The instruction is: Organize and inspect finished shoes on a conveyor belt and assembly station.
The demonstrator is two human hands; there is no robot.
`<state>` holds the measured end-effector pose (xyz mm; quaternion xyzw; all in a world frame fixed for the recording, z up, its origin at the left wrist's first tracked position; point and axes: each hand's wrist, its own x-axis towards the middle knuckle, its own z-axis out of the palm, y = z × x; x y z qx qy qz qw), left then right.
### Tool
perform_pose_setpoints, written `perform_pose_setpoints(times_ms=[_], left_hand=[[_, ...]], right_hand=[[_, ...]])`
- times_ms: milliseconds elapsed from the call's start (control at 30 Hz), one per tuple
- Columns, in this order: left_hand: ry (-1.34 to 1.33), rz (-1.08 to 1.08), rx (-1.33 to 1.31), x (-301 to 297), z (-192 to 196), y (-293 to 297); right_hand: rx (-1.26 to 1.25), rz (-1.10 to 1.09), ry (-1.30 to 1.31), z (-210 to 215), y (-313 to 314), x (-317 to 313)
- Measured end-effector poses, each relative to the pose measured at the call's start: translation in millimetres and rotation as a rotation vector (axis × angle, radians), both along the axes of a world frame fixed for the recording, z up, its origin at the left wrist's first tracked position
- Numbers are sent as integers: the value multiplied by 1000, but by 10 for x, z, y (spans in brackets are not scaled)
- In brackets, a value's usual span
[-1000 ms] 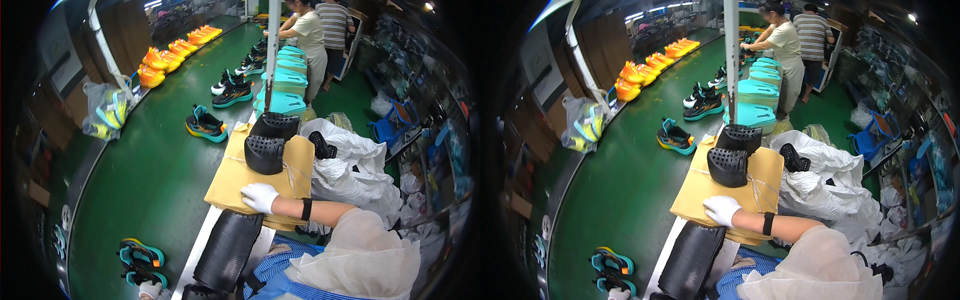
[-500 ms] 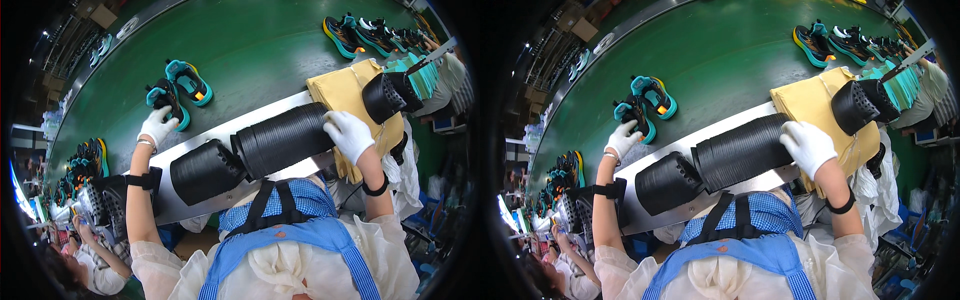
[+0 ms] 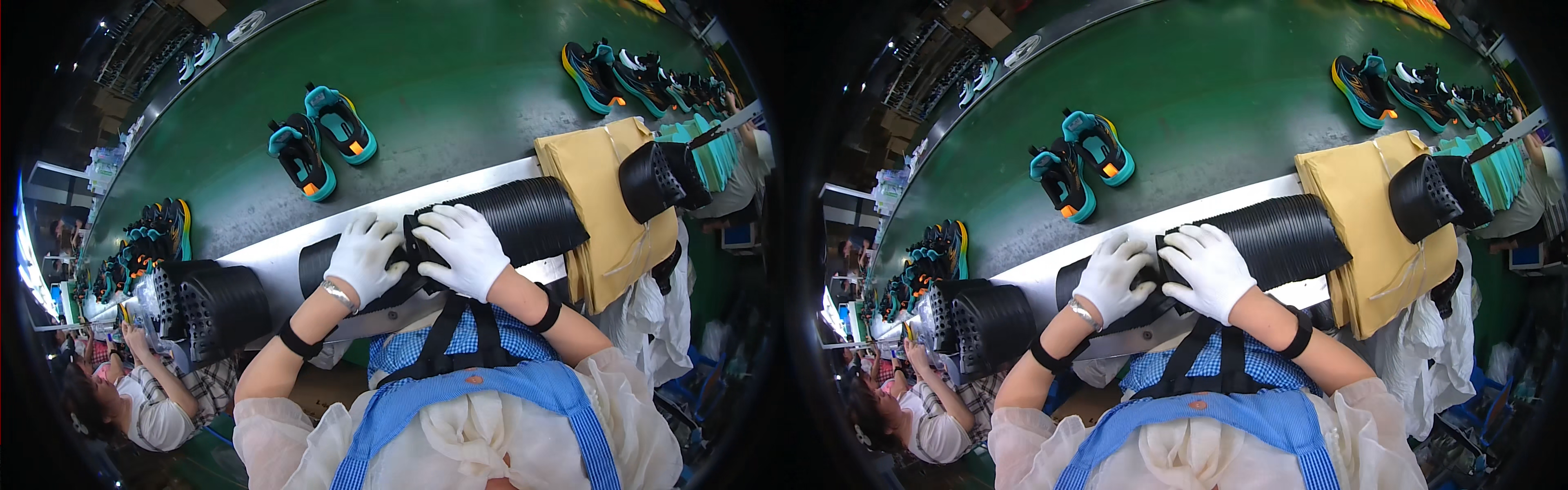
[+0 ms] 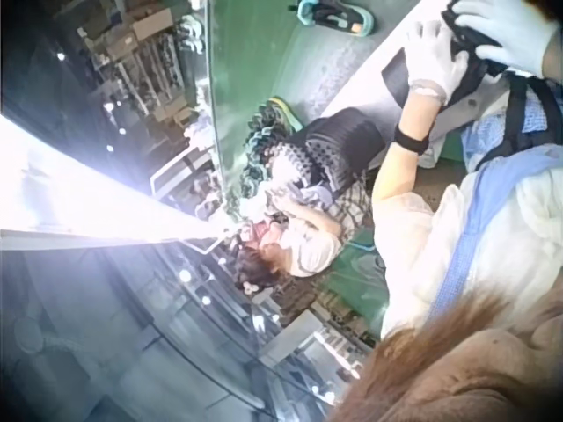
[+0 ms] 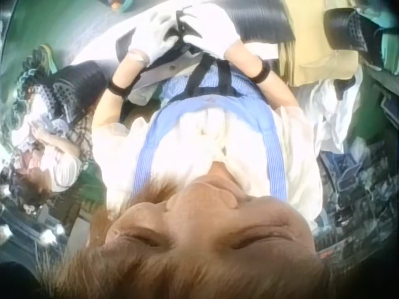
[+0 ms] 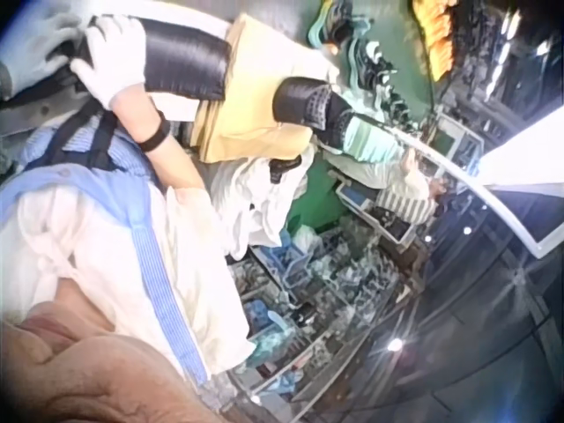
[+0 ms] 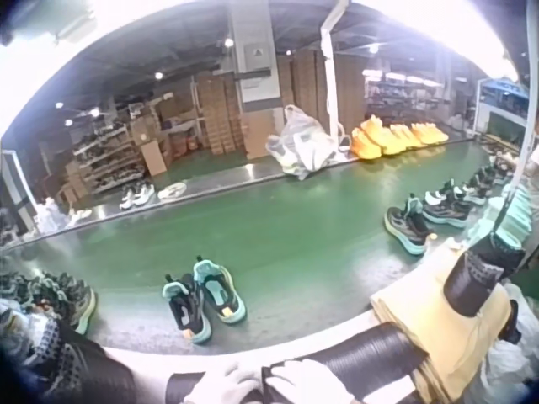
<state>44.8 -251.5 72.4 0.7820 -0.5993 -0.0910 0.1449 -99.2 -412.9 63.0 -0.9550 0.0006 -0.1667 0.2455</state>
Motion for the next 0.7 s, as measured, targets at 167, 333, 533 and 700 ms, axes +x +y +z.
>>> perform_pose_setpoints(times_ms=[167,333,533,700], left_hand=[[-7,-77,88,37,56,87],[240,-44,56,68,-186,-235],[616,262,557,270,-93,-635],[1028,448,259,522,-65,-535]], right_hand=[[-1,9,-57,13,-17,13],[-14,-60,-76,48,67,5],[28,-130,-122,41,109,25],[16,-150,-121,33,89,42]])
